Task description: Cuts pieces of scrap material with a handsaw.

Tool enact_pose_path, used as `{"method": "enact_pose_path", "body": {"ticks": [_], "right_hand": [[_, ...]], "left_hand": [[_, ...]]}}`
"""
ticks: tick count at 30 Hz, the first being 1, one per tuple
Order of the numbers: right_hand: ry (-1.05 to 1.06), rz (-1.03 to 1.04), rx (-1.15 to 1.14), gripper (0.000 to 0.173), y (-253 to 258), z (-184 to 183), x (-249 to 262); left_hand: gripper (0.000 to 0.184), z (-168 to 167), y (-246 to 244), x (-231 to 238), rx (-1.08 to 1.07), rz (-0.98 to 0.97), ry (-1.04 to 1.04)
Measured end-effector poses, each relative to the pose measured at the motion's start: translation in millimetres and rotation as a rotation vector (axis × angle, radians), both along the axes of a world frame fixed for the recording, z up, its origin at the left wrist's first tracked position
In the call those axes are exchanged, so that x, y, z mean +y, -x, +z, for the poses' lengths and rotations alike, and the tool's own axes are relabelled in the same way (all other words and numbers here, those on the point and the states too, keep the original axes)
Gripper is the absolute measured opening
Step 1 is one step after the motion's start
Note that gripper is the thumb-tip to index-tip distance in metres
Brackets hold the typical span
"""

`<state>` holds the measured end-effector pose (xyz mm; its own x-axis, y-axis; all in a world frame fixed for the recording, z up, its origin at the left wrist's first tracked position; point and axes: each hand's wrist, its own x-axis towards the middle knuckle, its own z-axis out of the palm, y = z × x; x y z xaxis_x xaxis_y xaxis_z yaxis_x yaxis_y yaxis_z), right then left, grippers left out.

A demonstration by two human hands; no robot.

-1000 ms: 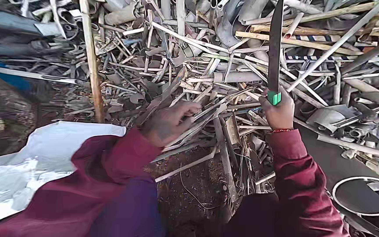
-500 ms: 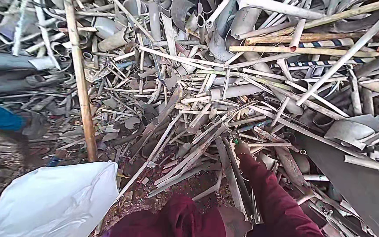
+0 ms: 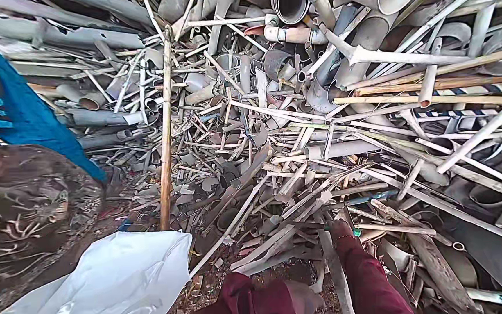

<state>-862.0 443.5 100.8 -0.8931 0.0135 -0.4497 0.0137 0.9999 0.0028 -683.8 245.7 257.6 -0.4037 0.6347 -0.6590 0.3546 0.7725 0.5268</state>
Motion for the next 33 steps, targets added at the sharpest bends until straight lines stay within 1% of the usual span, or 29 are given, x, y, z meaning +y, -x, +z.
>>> {"method": "enact_pose_path", "body": {"ticks": [3, 5, 6, 7, 9, 10, 12, 14, 16, 17, 19, 21, 23, 25, 26, 28, 29, 30, 31, 32, 33], "right_hand": [[-0.015, 0.0, -0.018, 0.043, -3.9, 6.6, -0.7], [0.029, -0.007, 0.03, 0.047, -6.6, 11.0, 13.5], [0.073, -0.034, 0.112, 0.048, -7.5, 13.4, 26.2], [0.123, -0.102, 0.228, 0.046, -7.3, 13.9, 39.6], [0.245, -0.315, 0.423, 0.041, -5.1, 9.5, 61.8], [0.279, -0.416, 0.423, 0.042, -4.2, 6.1, 69.2], [0.322, -0.516, 0.299, 0.049, -5.0, -2.1, 79.2], [0.294, -0.545, 0.231, 0.055, -6.2, -8.1, 83.1], [0.187, -0.572, 0.216, 0.056, -9.5, -1.0, 80.2], [0.165, -0.579, 0.228, 0.057, -10.0, 5.3, 77.4], [0.152, -0.577, 0.26, 0.056, -14.1, 14.2, 74.4], [0.166, -0.563, 0.306, 0.053, -20.1, 22.9, 74.5], [0.205, -0.545, 0.393, 0.052, -21.2, 37.7, 74.0], [0.254, -0.517, 0.459, 0.054, -21.2, 63.6, 65.0], [0.285, -0.5, 0.485, 0.052, -22.5, 80.0, 55.9], [0.394, -0.474, 0.525, 0.049, -31.7, 116.9, 29.2], [0.461, -0.444, 0.541, 0.049, -40.5, 132.8, 14.8], [0.519, -0.409, 0.539, 0.05, -51.8, 146.6, -0.2], [0.569, -0.367, 0.53, 0.05, -64.6, 156.8, -14.8], [0.608, -0.317, 0.514, 0.048, -76.9, 163.3, -28.2], [0.637, -0.27, 0.497, 0.044, -88.9, 168.2, -39.6]], "left_hand": [[0.048, -1.3, 16.3, -14.5, 0.072, 0.045, 0.061], [0.052, -4.2, 24.7, -19.5, 0.103, 0.087, 0.143], [0.053, -12.7, 28.8, -22.8, 0.133, 0.096, 0.149], [0.054, -13.7, 30.9, -22.4, 0.133, 0.103, 0.156], [0.054, -9.6, 29.0, -17.8, 0.101, 0.092, 0.135], [0.053, -9.3, 26.1, -15.9, 0.074, 0.084, 0.107], [0.051, -13.3, 21.9, -13.2, 0.014, 0.055, 0.064], [0.051, -22.7, 23.0, -11.6, -0.014, 0.043, 0.078], [0.053, -29.5, 27.7, -11.5, -0.006, 0.049, 0.119], [0.053, -31.1, 31.5, -13.1, 0.021, 0.06, 0.124], [0.053, -29.0, 35.5, -15.4, 0.055, 0.089, 0.113], [0.052, -20.1, 37.6, -15.4, 0.079, 0.098, 0.075], [0.052, -14.2, 43.7, -15.4, 0.126, 0.149, -0.013], [0.058, -16.2, 53.5, -15.6, 0.206, 0.275, -0.134], [0.065, -19.0, 59.6, -15.1, 0.265, 0.346, -0.166], [0.086, -26.3, 72.5, -13.5, 0.342, 0.475, -0.241], [0.096, -34.3, 76.2, -10.6, 0.333, 0.541, -0.348], [0.103, -42.7, 77.2, -5.0, 0.275, 0.617, -0.516], [0.104, -48.6, 75.1, 4.0, 0.187, 0.709, -0.718], [0.097, -47.5, 70.8, 15.3, 0.059, 0.83, -0.911], [0.082, -40.1, 65.6, 26.2, -0.07, 0.975, -1.069]]}}
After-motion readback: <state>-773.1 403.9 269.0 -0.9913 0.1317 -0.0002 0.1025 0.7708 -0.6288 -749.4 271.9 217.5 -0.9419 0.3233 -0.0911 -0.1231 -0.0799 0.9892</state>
